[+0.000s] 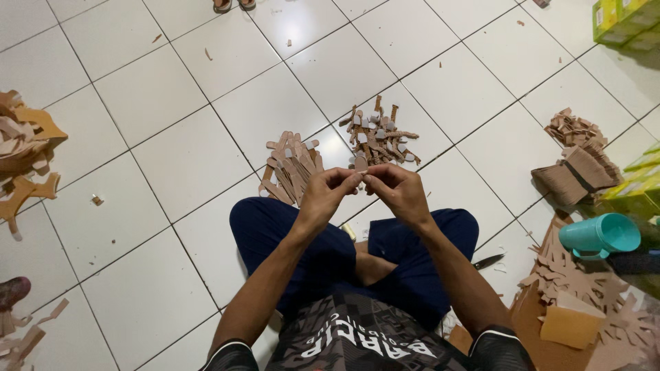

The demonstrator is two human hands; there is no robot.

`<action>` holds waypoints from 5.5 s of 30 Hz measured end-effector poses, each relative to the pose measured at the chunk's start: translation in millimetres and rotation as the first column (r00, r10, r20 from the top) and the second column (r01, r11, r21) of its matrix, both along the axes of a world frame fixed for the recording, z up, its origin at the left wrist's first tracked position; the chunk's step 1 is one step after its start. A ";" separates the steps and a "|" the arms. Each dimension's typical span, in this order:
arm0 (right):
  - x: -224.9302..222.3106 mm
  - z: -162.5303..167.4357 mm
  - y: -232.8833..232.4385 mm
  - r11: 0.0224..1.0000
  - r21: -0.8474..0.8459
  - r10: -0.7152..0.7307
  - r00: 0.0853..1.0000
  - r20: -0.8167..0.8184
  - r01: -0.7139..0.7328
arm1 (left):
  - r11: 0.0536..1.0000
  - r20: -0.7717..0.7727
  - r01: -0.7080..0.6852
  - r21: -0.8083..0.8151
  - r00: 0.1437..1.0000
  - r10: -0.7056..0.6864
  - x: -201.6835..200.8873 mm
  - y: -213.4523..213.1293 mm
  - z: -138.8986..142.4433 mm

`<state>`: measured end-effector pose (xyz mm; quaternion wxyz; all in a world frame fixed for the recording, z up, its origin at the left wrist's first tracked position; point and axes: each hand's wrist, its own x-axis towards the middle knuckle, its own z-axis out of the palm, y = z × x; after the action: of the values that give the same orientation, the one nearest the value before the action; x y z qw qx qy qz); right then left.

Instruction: The person sits on the floor and repeatedly picks up small wooden pieces and white cylindrical components, then joins them by hand. The person handles the parts one at a time, aligning and pressing them together, with piles of parts and finished units visible nearby.

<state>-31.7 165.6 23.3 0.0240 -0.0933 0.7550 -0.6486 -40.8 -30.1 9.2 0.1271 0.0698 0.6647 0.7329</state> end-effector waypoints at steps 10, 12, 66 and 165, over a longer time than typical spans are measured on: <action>-8.7 -15.1 0.8 0.999 -0.040 -0.018 1.000 0.001 0.018 | 0.978 -0.229 -0.089 -0.191 0.972 0.043 -0.4 1.1 7.2; -9.3 -19.4 -1.5 0.996 -0.072 -0.046 0.999 0.016 0.047 | 0.969 -0.305 -0.107 -0.223 0.952 0.035 -0.6 2.4 7.2; -24.6 -38.8 -35.3 0.960 -0.257 -0.099 0.992 0.075 0.115 | 0.930 -0.317 -0.221 -0.295 0.940 0.123 -8.8 2.9 -9.4; -36.7 -51.5 -24.3 0.938 -0.332 -0.047 0.986 0.161 0.099 | 0.938 -0.204 -0.170 -0.301 0.973 0.111 -15.4 9.3 -17.4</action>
<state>-68.4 141.4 -28.2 0.0403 -0.0188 0.6312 -0.7743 -56.2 -20.9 -8.2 0.0216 0.0682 0.7856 0.6145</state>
